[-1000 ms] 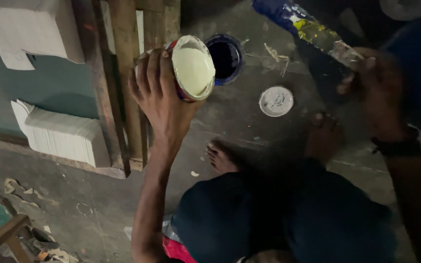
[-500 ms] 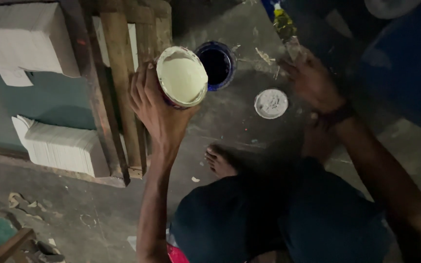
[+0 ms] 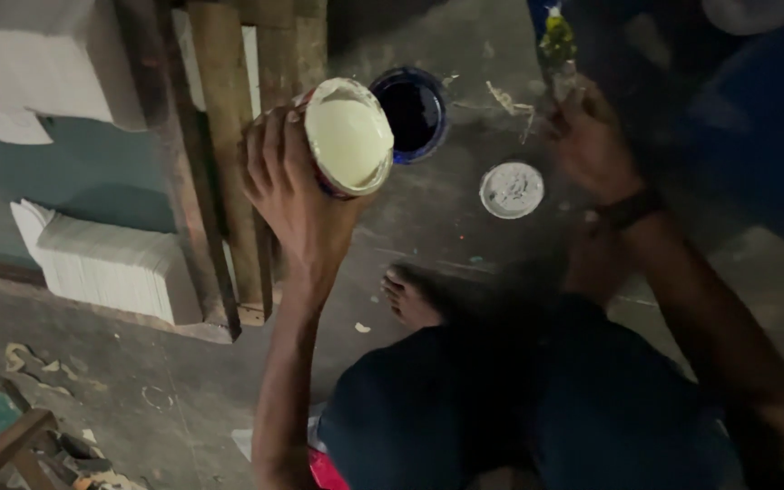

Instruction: Mixing white and blue ink in a small container using a spatula.

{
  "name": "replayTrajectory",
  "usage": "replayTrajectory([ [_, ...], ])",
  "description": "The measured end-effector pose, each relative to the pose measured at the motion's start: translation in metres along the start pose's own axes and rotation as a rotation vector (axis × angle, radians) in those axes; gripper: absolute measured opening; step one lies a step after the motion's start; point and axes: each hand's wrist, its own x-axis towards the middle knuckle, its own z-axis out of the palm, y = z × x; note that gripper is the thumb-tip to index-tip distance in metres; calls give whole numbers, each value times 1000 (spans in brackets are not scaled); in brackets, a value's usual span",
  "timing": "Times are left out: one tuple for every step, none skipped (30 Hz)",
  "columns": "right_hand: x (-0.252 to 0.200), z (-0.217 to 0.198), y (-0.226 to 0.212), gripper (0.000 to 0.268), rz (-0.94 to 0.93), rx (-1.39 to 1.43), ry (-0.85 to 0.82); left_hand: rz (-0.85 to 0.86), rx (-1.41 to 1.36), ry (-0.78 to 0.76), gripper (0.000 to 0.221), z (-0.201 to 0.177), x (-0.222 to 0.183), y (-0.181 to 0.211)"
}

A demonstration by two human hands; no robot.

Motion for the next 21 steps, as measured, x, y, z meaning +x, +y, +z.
replayTrajectory([
  [-5,1,-2,31,13,-21,-4,22,30,-5,107,-1,0,-1],
  [-11,2,-4,31,25,-42,-8,43,59,-10,106,-2,0,-1],
  [-13,0,-4,31,28,-38,-14,42,67,-10,106,-3,0,-3],
  [-16,-2,-4,31,44,-4,-12,65,86,-9,105,-4,-1,-5],
  [-20,-6,-5,30,57,28,-4,91,100,-8,103,-3,-1,-5],
  [-19,-15,1,30,56,30,-5,92,102,-7,103,-3,0,-6],
  [-20,-25,6,26,65,4,39,106,105,-1,103,-3,0,-5],
  [-20,-35,11,21,73,-23,82,119,108,5,103,-2,0,-5],
  [-21,-35,11,21,72,-21,84,121,108,4,103,-3,0,-5],
  [-22,-36,12,17,21,9,57,120,122,1,103,-4,0,-4],
  [-23,-36,12,13,-33,39,32,121,135,0,103,-5,1,-4],
  [-26,-38,10,13,-36,40,34,124,134,0,103,-6,1,-4],
  [-30,-40,8,14,20,44,131,111,124,-5,104,-6,2,-3],
  [-34,-43,6,15,76,49,228,98,114,-10,105,-6,2,-2],
  [-37,-56,13,15,69,49,236,104,106,-10,105,-6,3,-2],
  [-40,-70,21,25,-168,-629,74,83,78,-7,108,-5,4,-1],
  [-45,-85,29,37,-400,-1305,-101,64,48,-6,110,-5,5,-1],
  [-41,-84,36,37,-400,-1309,-86,74,37,-7,110,-6,5,0],
  [-37,-84,44,33,-211,-652,31,67,27,-13,111,-7,5,0],
  [-33,-84,52,29,-28,8,134,61,17,-20,113,-8,5,0],
  [-36,-85,53,29,-37,10,146,73,7,-23,113,-8,4,-1],
])
